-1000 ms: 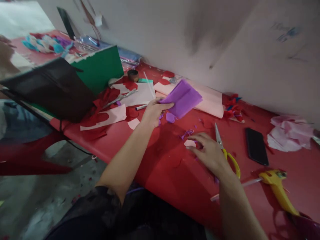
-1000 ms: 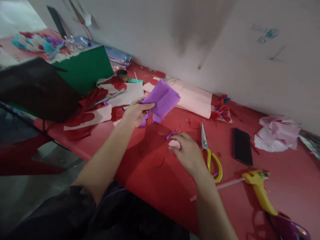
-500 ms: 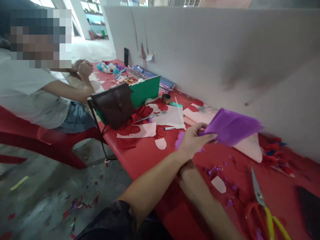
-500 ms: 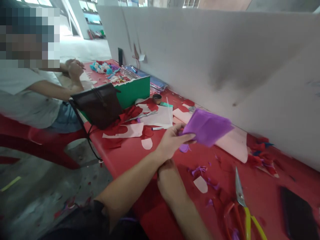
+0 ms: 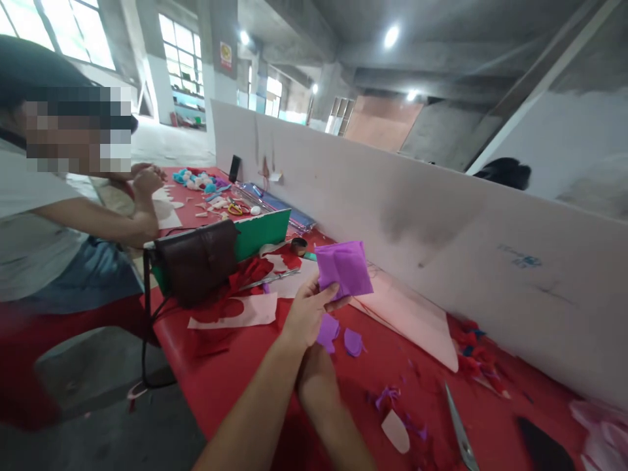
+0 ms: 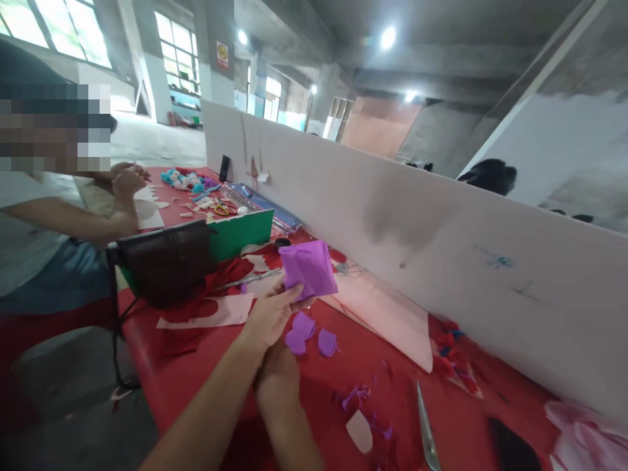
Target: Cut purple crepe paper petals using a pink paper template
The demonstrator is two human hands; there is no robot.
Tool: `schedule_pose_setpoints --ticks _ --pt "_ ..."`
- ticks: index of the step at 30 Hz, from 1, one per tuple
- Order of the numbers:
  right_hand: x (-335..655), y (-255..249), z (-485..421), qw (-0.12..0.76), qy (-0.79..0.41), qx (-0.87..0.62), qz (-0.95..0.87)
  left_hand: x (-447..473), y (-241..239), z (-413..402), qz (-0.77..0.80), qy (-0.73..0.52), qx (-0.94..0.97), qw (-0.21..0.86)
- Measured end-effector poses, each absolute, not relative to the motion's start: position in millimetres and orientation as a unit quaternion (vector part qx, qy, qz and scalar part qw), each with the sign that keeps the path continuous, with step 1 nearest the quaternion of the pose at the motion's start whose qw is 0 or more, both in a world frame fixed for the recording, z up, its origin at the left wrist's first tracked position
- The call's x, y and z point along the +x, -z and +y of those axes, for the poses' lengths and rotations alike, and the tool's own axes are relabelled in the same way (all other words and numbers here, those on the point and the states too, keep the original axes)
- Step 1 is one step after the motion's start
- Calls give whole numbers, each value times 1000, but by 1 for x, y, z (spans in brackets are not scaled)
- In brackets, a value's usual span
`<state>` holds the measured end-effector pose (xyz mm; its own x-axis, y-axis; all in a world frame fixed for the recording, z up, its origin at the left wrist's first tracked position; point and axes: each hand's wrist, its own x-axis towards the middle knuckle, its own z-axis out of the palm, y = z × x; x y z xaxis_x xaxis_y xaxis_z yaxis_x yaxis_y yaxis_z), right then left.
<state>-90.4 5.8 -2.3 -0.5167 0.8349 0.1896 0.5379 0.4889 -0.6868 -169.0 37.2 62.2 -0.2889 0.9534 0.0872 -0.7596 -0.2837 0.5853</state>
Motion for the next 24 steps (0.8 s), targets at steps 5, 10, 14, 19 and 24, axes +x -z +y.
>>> schedule_pose_setpoints --ticks 5,10,14,19,24 --pt "19 -30 -5 236 -286 -499 -783 -140 -58 36 264 -688 197 647" --pt "83 -35 -14 407 -407 -516 -634 -80 -38 23 284 -567 288 718" --pt "94 -14 -14 523 -395 -543 -525 -48 -22 10 270 -479 340 763" --pt "107 -2 -9 509 -370 -576 -522 -42 -21 8 273 -436 312 799" --pt "109 -4 -11 505 -363 -589 -515 -42 -19 9 300 -408 306 806"
